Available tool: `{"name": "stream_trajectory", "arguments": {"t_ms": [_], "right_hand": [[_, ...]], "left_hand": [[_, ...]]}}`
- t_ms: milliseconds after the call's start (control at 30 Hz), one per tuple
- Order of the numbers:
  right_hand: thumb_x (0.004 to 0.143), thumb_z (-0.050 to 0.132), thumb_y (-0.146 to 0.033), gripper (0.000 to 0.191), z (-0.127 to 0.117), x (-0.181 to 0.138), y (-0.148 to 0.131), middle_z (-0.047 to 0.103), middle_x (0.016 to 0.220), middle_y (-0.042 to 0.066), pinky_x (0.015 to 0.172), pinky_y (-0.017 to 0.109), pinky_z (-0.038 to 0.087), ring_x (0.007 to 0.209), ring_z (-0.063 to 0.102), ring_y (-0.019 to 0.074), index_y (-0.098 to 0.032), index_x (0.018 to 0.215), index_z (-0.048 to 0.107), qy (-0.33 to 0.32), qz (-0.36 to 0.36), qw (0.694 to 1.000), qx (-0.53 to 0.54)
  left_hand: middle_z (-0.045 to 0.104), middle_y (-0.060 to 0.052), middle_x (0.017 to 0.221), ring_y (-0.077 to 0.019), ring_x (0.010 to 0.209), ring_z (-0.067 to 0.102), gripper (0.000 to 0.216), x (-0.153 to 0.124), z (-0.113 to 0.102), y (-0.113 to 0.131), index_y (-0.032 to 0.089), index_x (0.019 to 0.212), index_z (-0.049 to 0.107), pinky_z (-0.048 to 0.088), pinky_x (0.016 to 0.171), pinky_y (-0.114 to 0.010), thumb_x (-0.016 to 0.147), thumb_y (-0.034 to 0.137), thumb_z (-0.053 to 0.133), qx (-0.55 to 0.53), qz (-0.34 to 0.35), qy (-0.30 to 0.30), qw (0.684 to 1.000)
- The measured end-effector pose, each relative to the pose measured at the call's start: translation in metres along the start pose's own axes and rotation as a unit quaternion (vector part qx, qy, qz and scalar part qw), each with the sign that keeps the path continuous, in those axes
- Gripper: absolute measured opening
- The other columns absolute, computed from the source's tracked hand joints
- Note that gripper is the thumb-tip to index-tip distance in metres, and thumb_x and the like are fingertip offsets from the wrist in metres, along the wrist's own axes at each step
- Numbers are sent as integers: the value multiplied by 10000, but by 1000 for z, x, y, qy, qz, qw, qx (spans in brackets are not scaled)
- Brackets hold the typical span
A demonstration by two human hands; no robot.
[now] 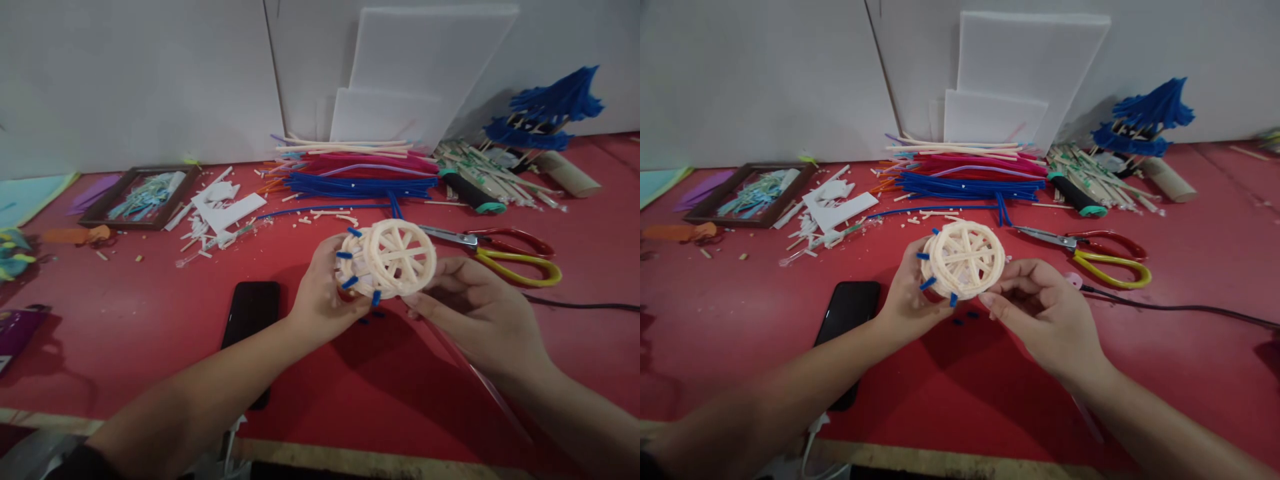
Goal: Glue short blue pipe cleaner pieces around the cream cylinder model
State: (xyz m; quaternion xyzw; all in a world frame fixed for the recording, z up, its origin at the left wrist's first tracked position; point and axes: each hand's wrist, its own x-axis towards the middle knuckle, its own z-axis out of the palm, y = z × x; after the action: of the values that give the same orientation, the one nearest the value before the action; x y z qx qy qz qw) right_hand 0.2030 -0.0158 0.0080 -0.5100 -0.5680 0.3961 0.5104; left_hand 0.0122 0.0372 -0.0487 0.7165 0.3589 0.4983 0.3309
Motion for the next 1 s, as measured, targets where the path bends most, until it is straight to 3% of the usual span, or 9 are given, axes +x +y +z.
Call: {"name": "stream_trajectory", "arguments": {"t_ms": [200,333,433,500,567,800,1000], "right_hand": [[781,774,-337,219,1,-2,-1,737,685,-3,465,215,560,492,668,131,-230,833,590,5,-30,999,-24],[854,736,-289,162,-1,-6,3,680,707,-30,483,255,565,577,668,147,-285,917,587,43,-141,984,-98],[897,699,-219,192,-7,-6,4,685,816,9,629,342,613,718,693,188,-313,1050,631,44,-285,928,-235],[891,698,-145,307,-12,-5,3,705,887,26,683,338,624,778,708,191,-314,1142,647,26,-373,874,-309],[882,684,-72,440,-16,-4,2,710,938,34,695,304,626,802,710,175,-308,1248,628,13,-418,844,-336],[869,647,17,728,-19,-4,2,664,921,25,715,281,613,809,687,158,-360,1472,491,-11,-429,844,-323],[873,658,-12,659,-20,-1,3,695,879,16,693,287,628,772,705,166,-350,1426,541,-12,-433,842,-323]], "left_hand": [[596,-132,1313,-322,1194,628,808,1,1,1,266,1318,427,540,1015,-509,626,296,843,-16,-17,-5,1000],[640,-117,1258,-295,1121,676,774,3,2,11,254,1264,427,572,972,-495,631,364,859,-68,-46,-3,997],[697,-87,1178,-281,1063,713,661,6,2,24,256,1184,439,614,897,-482,675,353,850,-150,-108,-43,982],[713,-84,1151,-291,1053,722,647,7,1,31,251,1144,458,619,891,-493,653,338,871,-174,-130,-56,975],[718,-90,1136,-301,1043,727,664,8,0,35,243,1128,469,621,888,-504,622,331,889,-181,-126,-57,974],[720,-107,1173,-317,1081,709,670,8,-4,38,219,1170,526,585,947,-563,619,319,894,-135,-110,-80,981],[735,-107,1150,-310,1066,722,674,9,-3,37,219,1175,527,592,945,-536,621,337,892,-132,-90,-79,984]]}}
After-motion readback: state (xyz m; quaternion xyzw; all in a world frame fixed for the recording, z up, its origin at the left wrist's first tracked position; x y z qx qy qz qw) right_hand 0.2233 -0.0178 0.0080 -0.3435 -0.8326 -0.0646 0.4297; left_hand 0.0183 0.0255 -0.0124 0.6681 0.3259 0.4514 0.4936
